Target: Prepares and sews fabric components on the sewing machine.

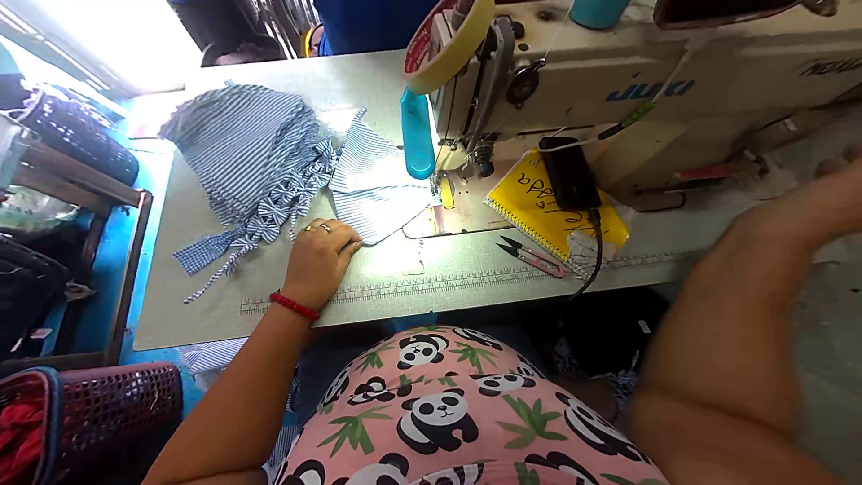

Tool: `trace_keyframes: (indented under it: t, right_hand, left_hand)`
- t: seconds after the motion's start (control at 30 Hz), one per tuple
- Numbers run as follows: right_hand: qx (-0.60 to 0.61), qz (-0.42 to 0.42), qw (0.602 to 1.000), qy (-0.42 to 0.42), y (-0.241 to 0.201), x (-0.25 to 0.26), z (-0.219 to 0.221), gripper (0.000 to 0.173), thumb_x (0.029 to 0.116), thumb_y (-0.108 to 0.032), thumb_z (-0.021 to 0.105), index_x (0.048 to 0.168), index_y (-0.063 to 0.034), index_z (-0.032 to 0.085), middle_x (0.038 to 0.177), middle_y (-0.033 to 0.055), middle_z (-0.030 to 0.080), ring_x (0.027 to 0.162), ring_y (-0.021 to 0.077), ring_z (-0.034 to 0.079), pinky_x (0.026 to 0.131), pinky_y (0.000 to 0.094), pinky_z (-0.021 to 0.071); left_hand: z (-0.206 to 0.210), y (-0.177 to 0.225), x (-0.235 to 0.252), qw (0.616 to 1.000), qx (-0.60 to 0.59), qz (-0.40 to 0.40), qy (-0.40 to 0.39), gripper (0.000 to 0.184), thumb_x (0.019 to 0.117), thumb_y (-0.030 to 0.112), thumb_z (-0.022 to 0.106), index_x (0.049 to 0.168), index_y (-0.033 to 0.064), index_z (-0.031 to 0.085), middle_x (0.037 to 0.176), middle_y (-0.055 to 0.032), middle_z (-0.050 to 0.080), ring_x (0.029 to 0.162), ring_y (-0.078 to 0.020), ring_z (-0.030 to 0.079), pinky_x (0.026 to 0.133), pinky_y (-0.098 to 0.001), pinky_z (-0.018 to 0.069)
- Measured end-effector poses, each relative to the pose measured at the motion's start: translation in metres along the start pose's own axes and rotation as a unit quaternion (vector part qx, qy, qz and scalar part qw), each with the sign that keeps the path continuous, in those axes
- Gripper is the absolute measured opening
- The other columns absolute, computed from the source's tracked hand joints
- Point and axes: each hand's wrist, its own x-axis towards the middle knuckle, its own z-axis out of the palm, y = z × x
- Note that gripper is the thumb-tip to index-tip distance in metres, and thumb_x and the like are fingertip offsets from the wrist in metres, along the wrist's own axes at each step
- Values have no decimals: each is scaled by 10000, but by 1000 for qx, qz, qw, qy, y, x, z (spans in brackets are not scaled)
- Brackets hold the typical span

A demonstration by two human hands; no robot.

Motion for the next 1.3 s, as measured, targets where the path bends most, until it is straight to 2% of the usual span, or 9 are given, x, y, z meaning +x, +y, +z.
trace_keyframes:
  t: [0.13, 0.2, 0.3, 0.4, 0.47, 0.63, 0.8, 0.97, 1.3]
  right_hand:
    - [84, -183, 956, -214, -87, -126, 32, 223, 1068, -149, 522, 1249, -25, 562, 1181, -56, 640, 1109, 1, 614, 987, 253, 522]
    - [109, -239, 892, -368, -122, -176, 63, 147, 967, -81, 627, 1075, -1, 687, 1054, 81, 698, 1025, 146, 655, 926, 339, 549]
    - [47, -292, 807, -512, -151, -220, 109, 405, 917, -119, 701, 1321, -85, 682, 1275, 135, 664, 1190, 319, 614, 1014, 509, 496]
    - [69, -273, 809, -516, -153, -231, 146, 283, 954, -105, 669, 1230, -61, 715, 1210, 133, 710, 1135, 335, 651, 985, 559, 490]
    - [128, -192, 812, -536, -149, -229, 163, 154, 977, -91, 612, 1028, -30, 744, 995, 117, 735, 994, 261, 681, 918, 493, 503]
    - [202, -27, 782, -589, -148, -224, 175, 152, 1016, -95, 573, 1013, 5, 688, 959, 74, 697, 895, 75, 658, 842, 285, 544]
    - [217, -29, 785, -580, -152, -227, 176, 135, 1010, -81, 581, 1023, 0, 689, 959, 55, 698, 896, 41, 652, 845, 239, 536]
    - [258, -35, 779, -570, -152, -227, 175, 141, 1000, -98, 603, 1044, -5, 699, 1002, 55, 711, 916, 44, 661, 853, 248, 547]
    - [229, -143, 795, -542, -173, -224, 163, 167, 962, -133, 683, 1084, -38, 748, 1045, 76, 747, 984, 139, 700, 890, 370, 564]
  left_hand:
    - [-6, 17, 9, 996, -84, -37, 17, 229, 1056, 173, 532, 1072, -12, 665, 1006, -173, 690, 959, -317, 672, 892, -521, 518]
    - [-10, 28, 13, 984, -172, -50, 24, 199, 1049, 182, 563, 1124, 14, 636, 1008, -110, 685, 900, -168, 668, 844, -364, 555]
    - [-6, 42, 16, 962, -265, -46, 43, 191, 1013, 144, 613, 1146, 12, 650, 1009, -71, 690, 875, -74, 662, 827, -254, 558]
    - [0, 48, 13, 948, -300, -70, 80, 191, 1004, 116, 626, 1161, 9, 647, 964, -49, 682, 821, -44, 642, 783, -224, 548]
    - [2, 47, 8, 943, -311, -76, 92, 294, 998, 163, 649, 1246, 9, 611, 1018, -55, 677, 859, -44, 645, 805, -224, 548]
    - [-2, 46, 6, 952, -285, -82, 79, 580, 946, 236, 728, 1432, -12, 530, 1277, -163, 665, 1136, -169, 655, 1019, -349, 507]
    - [-1, 54, 17, 913, -350, -129, 163, 334, 953, 73, 687, 1272, -22, 654, 1033, -62, 723, 915, -24, 667, 872, -207, 542]
    - [4, 55, 19, 901, -369, -99, 207, 225, 918, 39, 720, 1129, -34, 689, 1028, -37, 730, 939, -28, 681, 903, -222, 558]
    - [5, 52, 14, 906, -342, -46, 245, 313, 887, 84, 771, 1146, -19, 629, 997, -7, 708, 913, -16, 660, 867, -214, 541]
